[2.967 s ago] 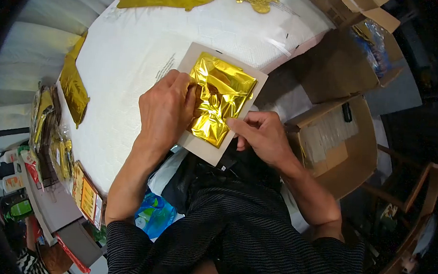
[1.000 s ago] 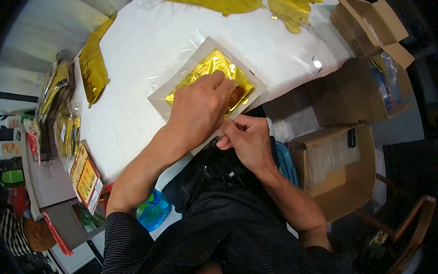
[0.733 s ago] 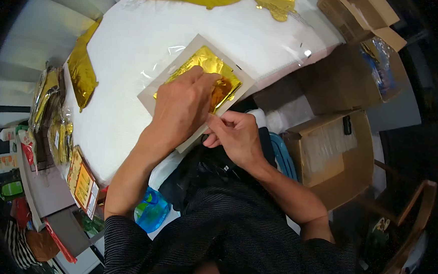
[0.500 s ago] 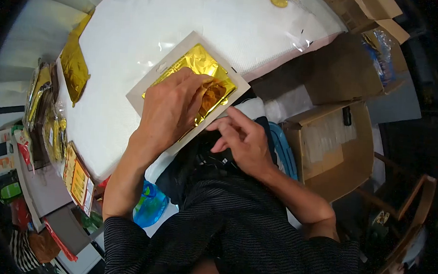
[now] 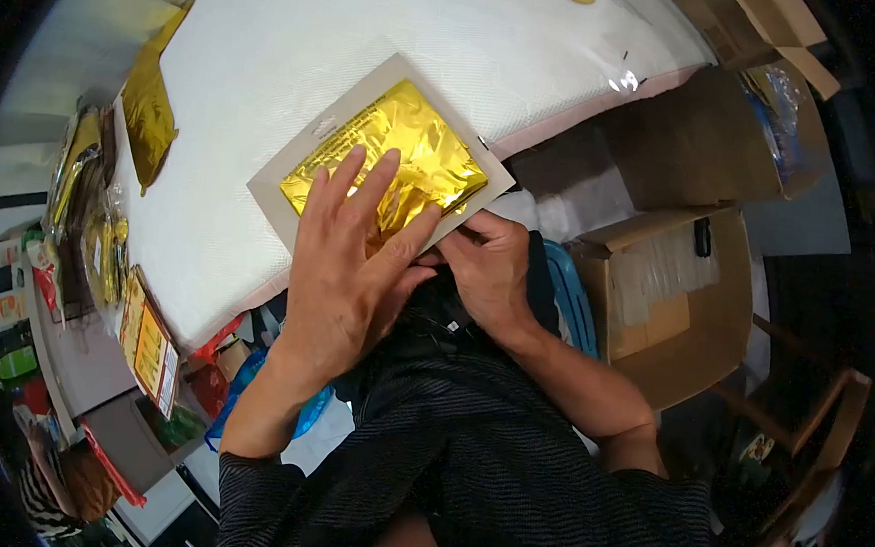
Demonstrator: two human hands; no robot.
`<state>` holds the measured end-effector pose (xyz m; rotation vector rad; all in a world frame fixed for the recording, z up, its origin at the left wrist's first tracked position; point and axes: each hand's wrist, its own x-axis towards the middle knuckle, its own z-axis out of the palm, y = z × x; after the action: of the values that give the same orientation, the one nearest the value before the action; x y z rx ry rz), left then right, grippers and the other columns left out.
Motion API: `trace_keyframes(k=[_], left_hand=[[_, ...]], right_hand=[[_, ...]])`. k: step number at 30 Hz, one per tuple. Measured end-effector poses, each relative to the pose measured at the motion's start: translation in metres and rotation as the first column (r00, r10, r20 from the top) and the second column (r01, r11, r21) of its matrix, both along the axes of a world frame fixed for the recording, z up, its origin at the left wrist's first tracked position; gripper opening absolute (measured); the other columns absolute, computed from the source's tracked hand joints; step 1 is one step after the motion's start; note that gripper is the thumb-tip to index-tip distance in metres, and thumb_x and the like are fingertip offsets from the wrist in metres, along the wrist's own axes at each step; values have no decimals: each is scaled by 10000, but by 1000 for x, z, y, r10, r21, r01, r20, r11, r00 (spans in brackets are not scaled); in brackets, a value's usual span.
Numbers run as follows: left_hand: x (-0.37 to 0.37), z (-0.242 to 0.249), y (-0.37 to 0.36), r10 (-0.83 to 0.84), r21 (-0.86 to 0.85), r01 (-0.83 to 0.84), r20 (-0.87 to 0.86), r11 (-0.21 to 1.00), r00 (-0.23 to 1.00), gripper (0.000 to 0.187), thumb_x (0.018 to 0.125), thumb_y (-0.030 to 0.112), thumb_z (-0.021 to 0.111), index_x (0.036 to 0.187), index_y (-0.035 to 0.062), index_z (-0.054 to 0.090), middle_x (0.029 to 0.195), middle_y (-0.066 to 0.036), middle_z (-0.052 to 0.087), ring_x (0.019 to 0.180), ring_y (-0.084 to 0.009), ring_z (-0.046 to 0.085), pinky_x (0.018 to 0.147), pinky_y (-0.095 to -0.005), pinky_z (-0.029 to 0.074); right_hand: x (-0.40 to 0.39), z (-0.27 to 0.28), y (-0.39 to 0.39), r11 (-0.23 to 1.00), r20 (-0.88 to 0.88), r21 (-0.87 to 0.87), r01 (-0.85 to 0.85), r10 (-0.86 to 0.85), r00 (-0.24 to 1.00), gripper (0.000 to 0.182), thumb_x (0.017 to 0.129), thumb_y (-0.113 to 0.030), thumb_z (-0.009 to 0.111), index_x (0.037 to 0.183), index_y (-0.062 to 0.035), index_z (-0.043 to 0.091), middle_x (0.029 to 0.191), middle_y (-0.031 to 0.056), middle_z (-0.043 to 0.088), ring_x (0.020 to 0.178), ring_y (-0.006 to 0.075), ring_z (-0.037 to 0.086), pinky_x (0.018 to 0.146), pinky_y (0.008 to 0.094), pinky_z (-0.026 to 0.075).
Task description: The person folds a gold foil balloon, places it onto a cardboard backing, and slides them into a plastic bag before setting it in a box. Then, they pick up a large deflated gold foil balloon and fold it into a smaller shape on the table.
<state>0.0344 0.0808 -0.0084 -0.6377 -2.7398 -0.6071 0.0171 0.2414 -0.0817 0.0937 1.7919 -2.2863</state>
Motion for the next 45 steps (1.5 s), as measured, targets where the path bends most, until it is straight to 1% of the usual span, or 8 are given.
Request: trace_keyframes(k=[4, 12, 29, 35, 37, 38, 40, 45], left_hand=[[6, -20, -4, 43, -51, -45, -34, 998, 998, 522, 751, 125, 818, 1255, 205, 705, 1491, -181, 490, 1399, -449, 428, 1115, -657, 351], [4, -31, 0, 55, 70, -48, -93, 996, 994, 525, 744, 13, 734, 1238, 190, 715, 1480, -197, 504, 1391, -462, 440, 1130, -684, 311], [-1, -30, -4, 115, 56, -107, -161, 993, 980, 513, 695, 5, 743, 1169, 200, 754, 1478, -179, 519, 1382, -442, 460, 1134, -696, 299], [0, -20, -11, 64, 144, -48, -108, 988, 992, 452, 757, 14, 757, 1184, 165, 753, 1420, -181, 577, 1320, -411, 540, 1126, -585, 385], [2, -5, -26, 22, 518, -79, 116, 852, 993, 402, 818, 8, 738, 1207, 109, 740, 1388, -197, 604, 1296, -367, 574, 1108, -462, 432], [-6, 0, -36, 100, 521, -112, 52, 846, 994, 348, 861, -9, 717, 1192, 95, 741, 1376, -188, 608, 1185, -348, 641, 954, -376, 540], [-31, 12, -70, 186, 389, -128, -115, 912, 976, 323, 892, 43, 702, 1213, 70, 726, 1282, -192, 674, 1173, -308, 662, 963, -376, 534], [-97, 7, -120, 325, 155, -314, -48, 937, 945, 302, 953, 266, 699, 1190, 85, 739, 1208, -180, 709, 1073, -309, 704, 914, -364, 559]], right_hand=[[-1, -10, -3, 1000, -63, 8, -13, 13, 998, 155, 965, -30, 657, 1078, 62, 710, 975, 52, 737, 804, 81, 662, 722, 237, 534], [0, 1, -3, 990, -103, 131, -52, 65, 992, 145, 972, -52, 674, 1027, 76, 712, 862, 61, 730, 762, 93, 677, 691, 243, 553], [-1, 5, -2, 983, -130, 34, -181, 183, 974, 159, 1002, -31, 617, 1081, 85, 691, 921, 94, 735, 822, 132, 706, 762, 270, 596], [-2, 9, 5, 976, -105, -27, -218, 214, 971, 169, 999, -40, 615, 1079, 87, 692, 943, 93, 735, 862, 131, 702, 815, 263, 573], [-1, 11, 9, 978, -86, -43, -203, 199, 976, 176, 995, -55, 622, 1073, 84, 695, 944, 89, 735, 853, 136, 702, 829, 268, 565], [-3, 10, 13, 969, -78, -17, -247, 245, 967, 188, 996, -69, 619, 1063, 88, 697, 945, 100, 739, 860, 146, 707, 844, 275, 563], [-5, 11, 16, 952, -111, 84, -294, 302, 947, 223, 1014, -110, 611, 1033, 92, 705, 937, 126, 745, 859, 170, 719, 836, 285, 575], [-7, 2, 9, 970, -55, 9, -242, 242, 969, 251, 1030, -149, 618, 1004, 82, 712, 910, 118, 739, 821, 168, 715, 781, 286, 599]])
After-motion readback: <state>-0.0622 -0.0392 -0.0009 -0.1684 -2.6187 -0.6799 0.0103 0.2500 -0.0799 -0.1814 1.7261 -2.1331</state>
